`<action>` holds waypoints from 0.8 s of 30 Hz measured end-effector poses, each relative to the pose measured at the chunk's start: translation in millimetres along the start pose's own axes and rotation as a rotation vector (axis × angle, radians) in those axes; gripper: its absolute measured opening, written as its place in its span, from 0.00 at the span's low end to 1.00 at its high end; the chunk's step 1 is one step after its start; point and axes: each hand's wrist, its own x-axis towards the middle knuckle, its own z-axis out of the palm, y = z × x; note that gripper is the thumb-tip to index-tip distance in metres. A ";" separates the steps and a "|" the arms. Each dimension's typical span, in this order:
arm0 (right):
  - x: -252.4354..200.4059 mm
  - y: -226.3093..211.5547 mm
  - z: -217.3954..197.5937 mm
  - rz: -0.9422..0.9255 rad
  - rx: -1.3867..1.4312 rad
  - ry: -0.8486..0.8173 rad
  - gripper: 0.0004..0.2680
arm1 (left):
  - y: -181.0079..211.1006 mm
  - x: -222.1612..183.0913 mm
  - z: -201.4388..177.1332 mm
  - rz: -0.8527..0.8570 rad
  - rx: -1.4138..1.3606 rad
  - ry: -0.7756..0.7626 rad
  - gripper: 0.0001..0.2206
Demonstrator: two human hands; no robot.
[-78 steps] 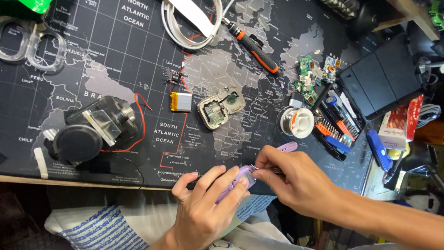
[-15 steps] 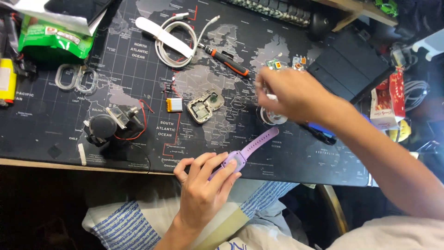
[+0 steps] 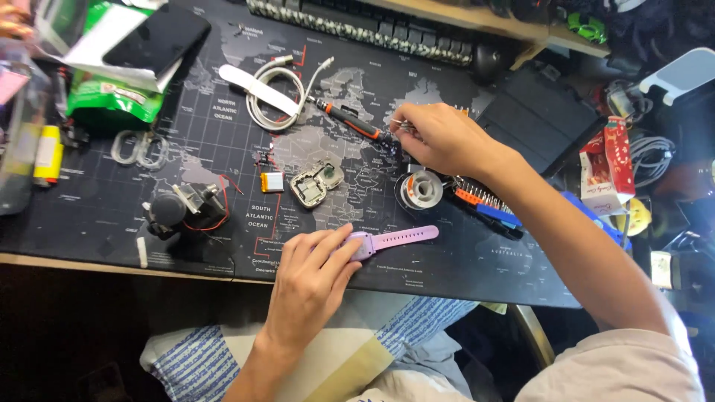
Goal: Repairing and assembling a smartwatch by attaching the strap and manipulating internal components with a screwdriver.
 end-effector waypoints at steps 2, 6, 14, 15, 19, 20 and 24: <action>2.2 12.7 5.8 -0.127 0.056 0.098 0.09 | 9.1 -7.1 -0.9 0.022 -0.008 0.044 0.14; 12.7 22.7 16.4 -0.223 0.083 0.295 0.17 | 37.4 -42.3 5.2 0.231 -0.173 0.173 0.08; 80.9 34.1 25.2 -0.111 -0.192 0.450 0.19 | 75.6 -174.3 64.4 0.062 0.175 -0.200 0.29; 90.7 39.1 25.5 -0.110 -0.214 0.448 0.18 | 83.1 -170.9 59.5 0.104 0.215 -0.119 0.13; 93.1 34.3 31.3 -0.136 -0.221 0.406 0.17 | 93.7 -164.0 31.4 0.201 0.203 -0.089 0.11; 88.8 28.5 32.7 -0.268 -0.241 0.556 0.11 | 100.5 -158.2 17.3 0.232 0.154 -0.067 0.09; 59.8 -18.8 29.0 -0.289 -0.272 0.370 0.17 | 118.3 -167.6 -9.4 0.322 0.016 -0.022 0.08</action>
